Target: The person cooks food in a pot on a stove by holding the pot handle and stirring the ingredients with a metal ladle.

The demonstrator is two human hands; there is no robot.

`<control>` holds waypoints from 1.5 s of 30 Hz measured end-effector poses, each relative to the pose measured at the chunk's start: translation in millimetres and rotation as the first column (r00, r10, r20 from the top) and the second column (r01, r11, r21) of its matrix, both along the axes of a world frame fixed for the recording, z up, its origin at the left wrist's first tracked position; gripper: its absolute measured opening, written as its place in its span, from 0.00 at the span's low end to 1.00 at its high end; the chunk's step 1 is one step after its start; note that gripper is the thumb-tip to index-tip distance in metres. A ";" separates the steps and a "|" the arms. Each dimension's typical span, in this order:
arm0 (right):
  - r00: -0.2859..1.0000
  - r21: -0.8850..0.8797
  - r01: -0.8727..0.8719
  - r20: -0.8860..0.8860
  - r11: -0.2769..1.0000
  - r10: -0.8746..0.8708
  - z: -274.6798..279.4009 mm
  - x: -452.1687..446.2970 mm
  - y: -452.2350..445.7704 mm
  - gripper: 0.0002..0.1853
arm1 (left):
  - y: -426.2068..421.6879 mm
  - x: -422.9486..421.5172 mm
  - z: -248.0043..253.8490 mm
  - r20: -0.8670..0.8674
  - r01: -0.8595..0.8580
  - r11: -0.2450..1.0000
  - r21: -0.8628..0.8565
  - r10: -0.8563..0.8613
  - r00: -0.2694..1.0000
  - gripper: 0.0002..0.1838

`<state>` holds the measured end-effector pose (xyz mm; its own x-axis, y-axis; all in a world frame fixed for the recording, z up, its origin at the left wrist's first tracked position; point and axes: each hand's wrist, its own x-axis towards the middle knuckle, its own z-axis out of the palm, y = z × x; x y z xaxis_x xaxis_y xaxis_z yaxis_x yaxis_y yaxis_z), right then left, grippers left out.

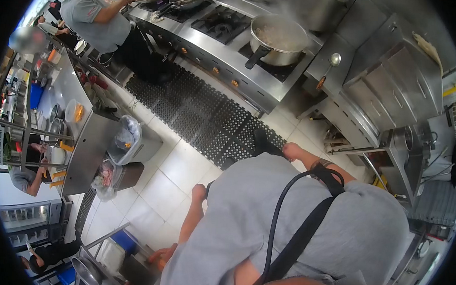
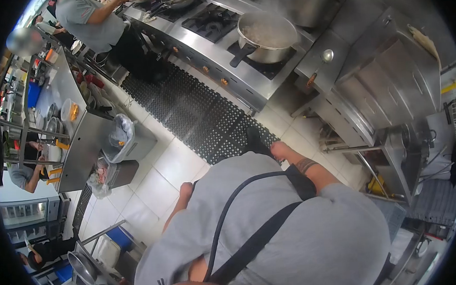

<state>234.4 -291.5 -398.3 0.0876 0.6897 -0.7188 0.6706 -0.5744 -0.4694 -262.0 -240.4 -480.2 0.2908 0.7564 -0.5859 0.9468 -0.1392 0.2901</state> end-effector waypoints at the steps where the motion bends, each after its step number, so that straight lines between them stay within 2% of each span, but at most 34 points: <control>1: 0.998 0.005 0.037 0.045 0.999 -0.037 -2.4 -2.0 0.8 0.11 | -0.1 0.3 0.8 0.037 -0.108 0.994 0.033 0.107 0.994 0.13; 2: 0.993 0.011 0.073 0.090 0.997 -0.073 -4.4 -3.2 1.2 0.12 | -1.1 0.3 1.8 0.035 -0.105 0.994 0.029 0.104 0.994 0.13; 4: 0.996 0.010 0.042 0.080 0.999 -0.042 1.9 -4.8 4.4 0.12 | -4.4 0.2 8.1 0.172 -0.361 0.932 -0.031 0.360 0.917 0.16; 5: 0.997 0.013 0.008 0.071 1.000 -0.009 4.9 -5.0 6.4 0.11 | -5.3 0.1 10.9 0.165 -0.360 0.932 -0.037 0.361 0.918 0.16; 6: 0.987 -0.030 -0.113 0.111 0.993 0.115 6.5 -3.4 10.2 0.09 | -6.9 -1.1 7.6 0.170 -0.369 0.927 -0.058 0.374 0.912 0.17; 7: 0.988 -0.037 -0.109 0.107 0.993 0.113 10.8 -3.6 12.0 0.09 | -6.9 -1.0 6.9 0.177 -0.378 0.923 -0.076 0.385 0.906 0.19; 9: 0.996 -0.002 0.006 0.090 1.000 -0.006 10.8 -2.3 9.6 0.08 | -7.2 -0.6 8.4 0.155 -0.369 0.922 -0.118 0.384 0.910 0.19; 11: 0.994 0.051 -0.036 0.109 0.998 0.031 1.6 4.7 4.6 0.08 | -6.9 3.3 12.3 0.138 -0.358 0.920 -0.157 0.380 0.915 0.20; 12: 0.985 0.166 -0.157 0.091 0.974 0.144 -2.2 10.4 0.2 0.08 | -6.7 4.9 9.6 0.110 -0.345 0.922 -0.176 0.367 0.924 0.18; 14: 0.966 0.278 -0.258 0.084 0.925 0.245 -11.7 16.9 -6.8 0.08 | -3.8 4.9 5.8 0.079 -0.321 0.926 -0.197 0.342 0.936 0.16; 16: 0.995 0.041 -0.008 0.102 0.999 0.004 -9.6 16.5 -11.3 0.08 | -1.2 -5.7 -29.2 0.182 0.031 0.997 -0.073 -0.018 0.983 0.12; 20: 0.994 -0.023 0.077 0.083 0.997 -0.075 7.2 22.1 -30.8 0.09 | 26.7 9.3 -44.8 0.188 0.118 0.977 -0.179 -0.084 0.979 0.07; 22: 0.937 -0.111 0.346 0.000 0.932 -0.348 26.4 22.4 -37.6 0.10 | 46.9 38.7 -10.7 0.081 -0.186 0.936 -0.300 0.219 0.972 0.05; 23: 0.933 -0.109 0.357 -0.005 0.928 -0.359 17.8 28.9 -46.5 0.10 | 57.0 51.0 0.3 0.079 -0.176 0.939 -0.296 0.207 0.975 0.05; 25: 0.977 -0.024 0.213 0.007 0.977 -0.213 -5.5 45.3 -67.5 0.12 | 74.7 67.9 9.6 0.086 -0.376 0.798 -0.470 0.466 0.881 0.07; 26: 0.974 -0.022 0.225 -0.001 0.974 -0.225 -8.3 47.6 -71.5 0.12 | 83.0 61.3 -14.5 0.248 -0.122 0.915 -0.385 0.230 0.941 0.09; 27: 0.928 -0.080 0.368 -0.023 0.926 -0.371 7.0 46.1 -70.0 0.12 | 90.3 51.5 -47.8 0.381 0.114 0.967 -0.228 -0.019 0.924 0.11; 28: 0.861 -0.144 0.498 -0.037 0.855 -0.508 9.8 48.1 -71.3 0.12 | 97.2 72.3 -22.3 0.296 -0.082 0.933 -0.349 0.193 0.936 0.12; 29: 0.856 -0.146 0.505 -0.046 0.851 -0.516 11.2 49.8 -70.5 0.12 | 103.9 93.0 4.3 0.186 -0.278 0.851 -0.446 0.391 0.901 0.13; 32: 0.822 -0.152 0.552 -0.070 0.820 -0.566 -3.6 64.6 -71.5 0.12 | 120.5 120.6 17.8 0.176 -0.270 0.860 -0.433 0.375 0.910 0.12; 35: 0.843 -0.097 0.526 -0.073 0.845 -0.533 -25.5 84.9 -64.5 0.12 | 133.0 143.3 27.9 0.187 -0.262 0.866 -0.427 0.368 0.911 0.12; 37: 0.896 -0.031 0.439 -0.050 0.898 -0.440 -35.0 103.3 -57.1 0.11 | 143.1 157.8 34.6 0.181 -0.253 0.874 -0.416 0.352 0.918 0.12; 38: 0.900 -0.032 0.432 -0.058 0.902 -0.433 -39.7 112.7 -51.9 0.11 | 149.2 165.3 37.8 0.225 -0.194 0.911 -0.364 0.288 0.931 0.12; 39: 0.934 0.125 0.354 -0.006 0.927 -0.356 -60.5 125.7 -50.5 0.10 | 155.1 175.5 40.3 0.267 -0.135 0.942 -0.309 0.222 0.938 0.13; 40: 0.957 0.273 0.259 0.057 0.926 -0.285 -76.8 138.4 -50.0 0.09 | 161.6 192.1 56.0 0.290 -0.237 0.933 -0.271 0.314 0.904 0.14; 41: 0.961 0.271 0.249 0.050 0.930 -0.272 -84.8 152.5 -46.4 0.09 | 171.0 212.6 72.8 0.311 -0.325 0.917 -0.229 0.386 0.868 0.13; 42: 0.990 0.346 0.058 0.098 0.936 -0.097 -90.7 168.3 -40.3 0.09 | 183.3 226.7 77.9 0.418 -0.322 0.938 -0.125 0.344 0.841 0.13; 43: 0.984 0.410 -0.137 0.159 0.902 0.077 -95.2 184.0 -34.1 0.08 | 196.6 253.0 107.2 0.387 -0.365 0.929 -0.058 0.358 0.850 0.14; 44: 0.984 0.409 -0.149 0.155 0.900 0.093 -97.4 198.3 -28.9 0.08 | 214.6 268.0 103.6 0.493 -0.402 0.915 -0.020 0.359 0.792 0.15; 45: 1.000 0.325 0.012 0.013 0.946 -0.017 -99.7 211.2 -24.4 0.07 | 225.5 293.4 131.3 0.558 -0.424 0.905 0.031 0.336 0.759 0.15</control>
